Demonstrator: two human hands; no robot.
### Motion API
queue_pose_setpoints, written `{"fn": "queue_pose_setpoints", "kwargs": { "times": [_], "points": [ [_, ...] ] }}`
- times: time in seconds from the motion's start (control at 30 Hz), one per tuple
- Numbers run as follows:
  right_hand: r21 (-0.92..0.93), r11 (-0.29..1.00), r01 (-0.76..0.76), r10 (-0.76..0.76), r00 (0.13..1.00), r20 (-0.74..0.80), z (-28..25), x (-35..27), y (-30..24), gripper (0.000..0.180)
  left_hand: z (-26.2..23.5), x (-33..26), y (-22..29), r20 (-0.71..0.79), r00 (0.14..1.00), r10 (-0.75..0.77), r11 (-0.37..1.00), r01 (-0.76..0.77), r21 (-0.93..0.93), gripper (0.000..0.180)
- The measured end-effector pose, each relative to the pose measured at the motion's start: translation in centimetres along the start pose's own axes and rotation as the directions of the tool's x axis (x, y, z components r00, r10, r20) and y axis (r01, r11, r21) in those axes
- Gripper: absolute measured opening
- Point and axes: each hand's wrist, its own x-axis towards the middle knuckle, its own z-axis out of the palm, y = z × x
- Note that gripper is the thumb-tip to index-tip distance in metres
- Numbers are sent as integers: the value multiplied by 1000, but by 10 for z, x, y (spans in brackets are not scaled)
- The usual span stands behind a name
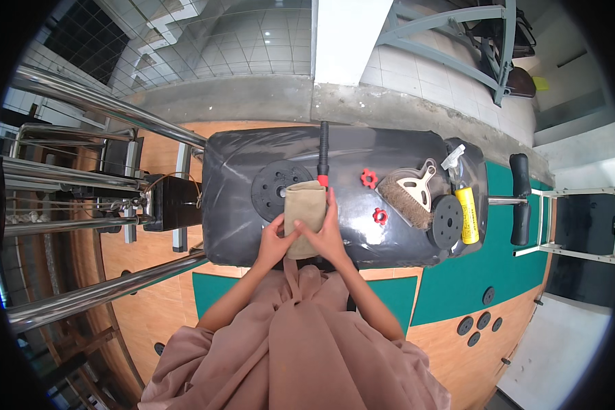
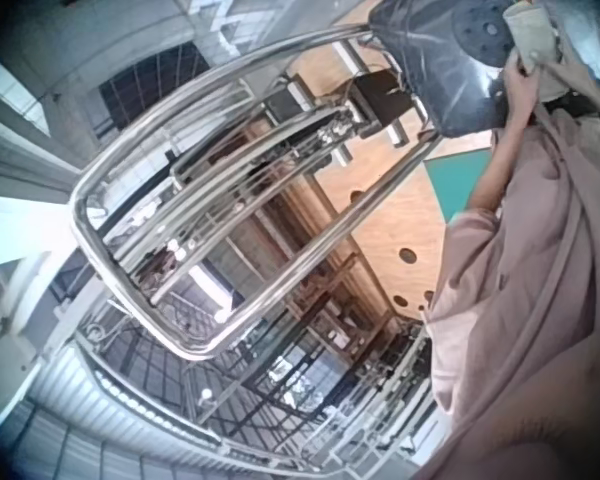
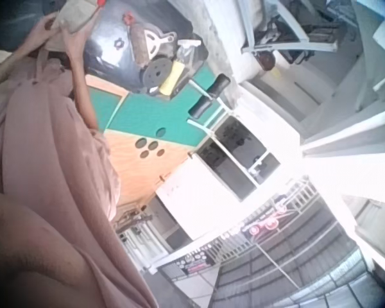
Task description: The person walks to a weight bench, sprays and wipes a weight plate with a cloth, then assembles a dumbbell by sliding the plate onto a bar and securing it with red collars. The person repeats the process for the second side of the dumbbell.
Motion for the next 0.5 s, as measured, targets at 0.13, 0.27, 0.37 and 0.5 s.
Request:
{"fn": "queue_pose_setpoints", "kwargs": {
  "times": [0.13,0.27,0.37,0.5],
  "points": [
    [-66,998,3,-8,998,-63,23,-9,-2,99,-6,-3,22,239,969,54,972,-106,208,75],
    [724,587,-364,407,905,124,15,-19,-8,73,-19,-7,42,507,840,195,716,-475,511,85],
    [847,352,-400,514,838,182,13,-27,-12,59,-13,-9,38,531,812,241,645,-543,538,75],
    [750,429,-504,543,807,232,6,-18,-3,58,-24,-5,38,551,825,127,598,-507,621,65]
  ]
}}
